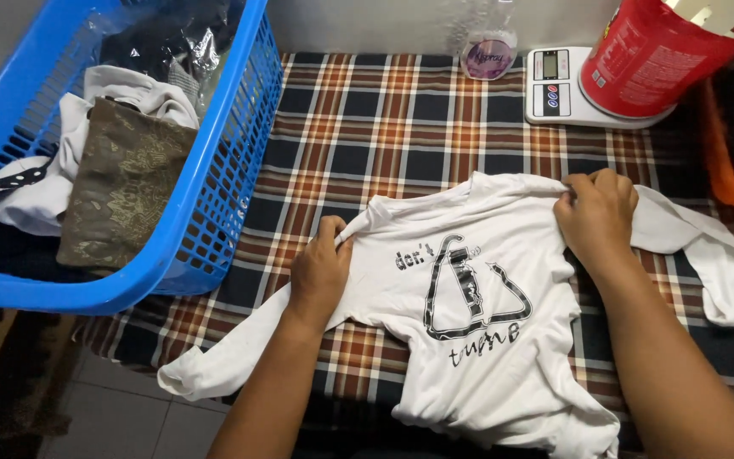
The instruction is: Ironing a white long-sleeved shirt on a patterned surface, spraying it with water, and then folding it.
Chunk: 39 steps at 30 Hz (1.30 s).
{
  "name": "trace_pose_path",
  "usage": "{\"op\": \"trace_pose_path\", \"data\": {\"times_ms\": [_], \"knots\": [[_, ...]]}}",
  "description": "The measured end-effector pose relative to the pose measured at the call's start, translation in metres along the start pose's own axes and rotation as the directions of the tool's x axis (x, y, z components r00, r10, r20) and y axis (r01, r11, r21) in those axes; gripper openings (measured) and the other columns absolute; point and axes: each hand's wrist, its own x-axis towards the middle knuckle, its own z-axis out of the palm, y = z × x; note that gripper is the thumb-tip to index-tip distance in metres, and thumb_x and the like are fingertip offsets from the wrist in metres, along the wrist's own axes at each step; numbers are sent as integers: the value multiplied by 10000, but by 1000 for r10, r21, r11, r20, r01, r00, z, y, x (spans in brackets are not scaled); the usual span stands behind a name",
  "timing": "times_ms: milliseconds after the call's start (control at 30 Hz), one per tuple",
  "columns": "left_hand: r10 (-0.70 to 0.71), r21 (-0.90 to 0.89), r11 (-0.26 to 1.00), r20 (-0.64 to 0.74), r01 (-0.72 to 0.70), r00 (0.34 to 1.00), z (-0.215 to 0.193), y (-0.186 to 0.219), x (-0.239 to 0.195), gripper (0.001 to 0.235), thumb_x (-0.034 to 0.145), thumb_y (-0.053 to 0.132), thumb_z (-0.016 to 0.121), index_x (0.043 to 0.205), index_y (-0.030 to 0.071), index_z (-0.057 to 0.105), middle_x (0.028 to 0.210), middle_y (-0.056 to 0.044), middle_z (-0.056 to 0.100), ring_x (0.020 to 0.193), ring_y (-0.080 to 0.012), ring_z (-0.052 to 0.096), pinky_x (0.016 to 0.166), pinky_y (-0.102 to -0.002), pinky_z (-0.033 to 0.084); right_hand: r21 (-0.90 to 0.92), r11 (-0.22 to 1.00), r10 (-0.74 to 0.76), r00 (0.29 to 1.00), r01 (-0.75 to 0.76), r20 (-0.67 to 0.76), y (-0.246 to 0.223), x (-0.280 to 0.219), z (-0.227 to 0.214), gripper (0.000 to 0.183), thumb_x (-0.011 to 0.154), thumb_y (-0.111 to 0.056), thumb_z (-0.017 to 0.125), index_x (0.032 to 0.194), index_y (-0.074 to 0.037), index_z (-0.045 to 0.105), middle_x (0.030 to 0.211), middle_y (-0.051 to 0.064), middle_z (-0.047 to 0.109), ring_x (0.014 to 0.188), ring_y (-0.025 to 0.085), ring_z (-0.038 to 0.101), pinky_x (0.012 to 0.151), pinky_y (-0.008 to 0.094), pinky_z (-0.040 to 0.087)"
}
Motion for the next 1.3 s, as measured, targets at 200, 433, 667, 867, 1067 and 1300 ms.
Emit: {"op": "trace_pose_path", "data": {"times_ms": [200, 433, 667, 867, 1067, 1300], "knots": [[-86, 10, 996, 45, 85, 995, -7, 6, 2, 208, 990, 275, 653, 1168, 169, 631, 1122, -40, 735, 966, -306, 696, 777, -518, 537, 97, 995, 19, 997, -26, 73, -6, 3, -14, 210, 862, -102, 622, 1065, -48, 619, 1039, 130, 614, 1084, 378, 538, 1055, 475, 383], [-206, -14, 977, 163, 211, 965, -37, 13, 5, 137, 976, 288, 685, 1017, 158, 696, 943, -69, 739, 872, -285, 672, 670, -447, 488, 156, 978, 105, 976, -136, 192, -12, 12, -36, 180, 845, 10, 584, 996, -51, 508, 881, 106, 640, 893, 321, 614, 1225, 481, 267], [-165, -296, 904, 424, 308, 890, -79, 23, 2, 179, 978, 277, 627, 940, 135, 730, 882, 33, 717, 844, -102, 646, 764, -277, 467, 160, 906, 314, 876, -391, 365, -16, 22, -76, 408, 843, -96, 527, 1248, -126, 486, 868, 264, 680, 811, 528, 628, 744, 595, 452], [-85, -167, 957, 623, 238, 778, -152, 61, -20, 319, 891, 326, 672, 1110, 122, 786, 1047, 20, 783, 944, -106, 707, 822, -266, 536, 339, 878, 214, 910, -339, 355, -6, 14, -120, 220, 946, -279, 573, 1081, -190, 723, 828, 97, 683, 812, 301, 607, 721, 436, 448], [-312, 269, 949, 715, 166, 625, -230, 98, -35, 136, 897, 278, 788, 996, 257, 879, 821, 71, 828, 721, -75, 677, 677, -212, 481, 533, 727, 82, 825, -433, 559, -7, -11, -200, 231, 1053, -202, 572, 963, -54, 725, 756, 67, 641, 662, 181, 560, 569, 322, 414], [292, -131, 954, 183, -271, 939, -310, 85, 82, 167, 993, 59, 712, 1152, 11, 708, 957, -157, 719, 792, -243, 680, 638, -381, 545, 770, 430, -556, 533, -472, 638, -18, -21, -211, 439, 1035, -322, 570, 720, -45, 701, 616, -19, 522, 505, 107, 432, 446, 269, 313]]}}
